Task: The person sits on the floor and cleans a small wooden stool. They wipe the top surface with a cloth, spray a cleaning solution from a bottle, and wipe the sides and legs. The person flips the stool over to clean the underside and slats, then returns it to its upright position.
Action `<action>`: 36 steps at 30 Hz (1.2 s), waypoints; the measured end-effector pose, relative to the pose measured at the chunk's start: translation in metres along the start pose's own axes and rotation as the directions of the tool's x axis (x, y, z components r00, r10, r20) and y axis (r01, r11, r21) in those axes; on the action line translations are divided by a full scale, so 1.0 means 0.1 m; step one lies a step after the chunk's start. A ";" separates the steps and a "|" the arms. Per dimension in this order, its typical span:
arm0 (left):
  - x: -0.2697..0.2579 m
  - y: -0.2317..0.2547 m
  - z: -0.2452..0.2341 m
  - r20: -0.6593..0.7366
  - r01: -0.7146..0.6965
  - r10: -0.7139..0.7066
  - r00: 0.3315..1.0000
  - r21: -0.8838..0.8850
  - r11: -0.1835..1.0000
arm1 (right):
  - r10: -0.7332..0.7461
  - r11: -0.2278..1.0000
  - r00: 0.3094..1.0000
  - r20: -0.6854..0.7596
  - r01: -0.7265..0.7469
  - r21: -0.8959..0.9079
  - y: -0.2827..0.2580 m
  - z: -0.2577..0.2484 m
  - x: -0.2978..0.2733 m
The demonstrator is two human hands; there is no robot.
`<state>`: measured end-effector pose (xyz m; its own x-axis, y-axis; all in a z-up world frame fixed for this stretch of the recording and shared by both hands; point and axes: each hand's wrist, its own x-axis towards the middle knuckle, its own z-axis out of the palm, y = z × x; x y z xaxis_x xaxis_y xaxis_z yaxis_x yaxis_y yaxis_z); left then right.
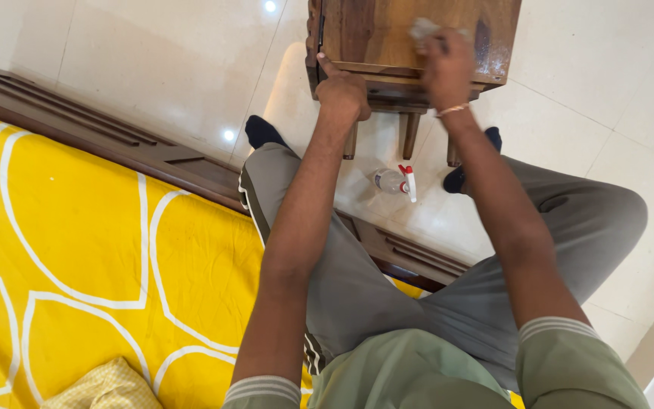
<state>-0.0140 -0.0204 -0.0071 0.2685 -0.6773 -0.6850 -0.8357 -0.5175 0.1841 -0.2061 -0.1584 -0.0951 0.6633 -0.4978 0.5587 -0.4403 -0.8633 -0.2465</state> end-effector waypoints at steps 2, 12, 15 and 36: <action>0.00 0.01 0.00 0.002 -0.009 0.009 1.000 0.011 1.000 | 0.057 0.994 0.998 -0.022 -0.058 -0.089 0.49 -0.16 -0.22; -0.22 0.07 -0.08 -0.077 0.019 -0.019 0.997 -0.010 1.000 | 0.436 0.897 0.899 -0.037 -0.431 0.096 1.25 -1.48 -0.67; -0.26 0.08 -0.07 -0.122 0.021 -0.028 0.992 -0.055 0.998 | 0.595 0.631 0.794 0.122 -0.556 0.541 0.77 -1.58 -0.49; -1.11 -0.41 0.28 -0.842 -0.865 -0.247 0.479 -0.501 0.034 | 0.161 -0.132 0.806 0.570 -0.555 0.821 -1.67 -1.06 0.72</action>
<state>-0.0230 0.0906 0.0412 0.7389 -0.6368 0.2203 -0.0204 0.3057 0.9519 -0.1488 -0.0410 0.0698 0.8086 -0.5869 -0.0410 0.1867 0.3221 -0.9281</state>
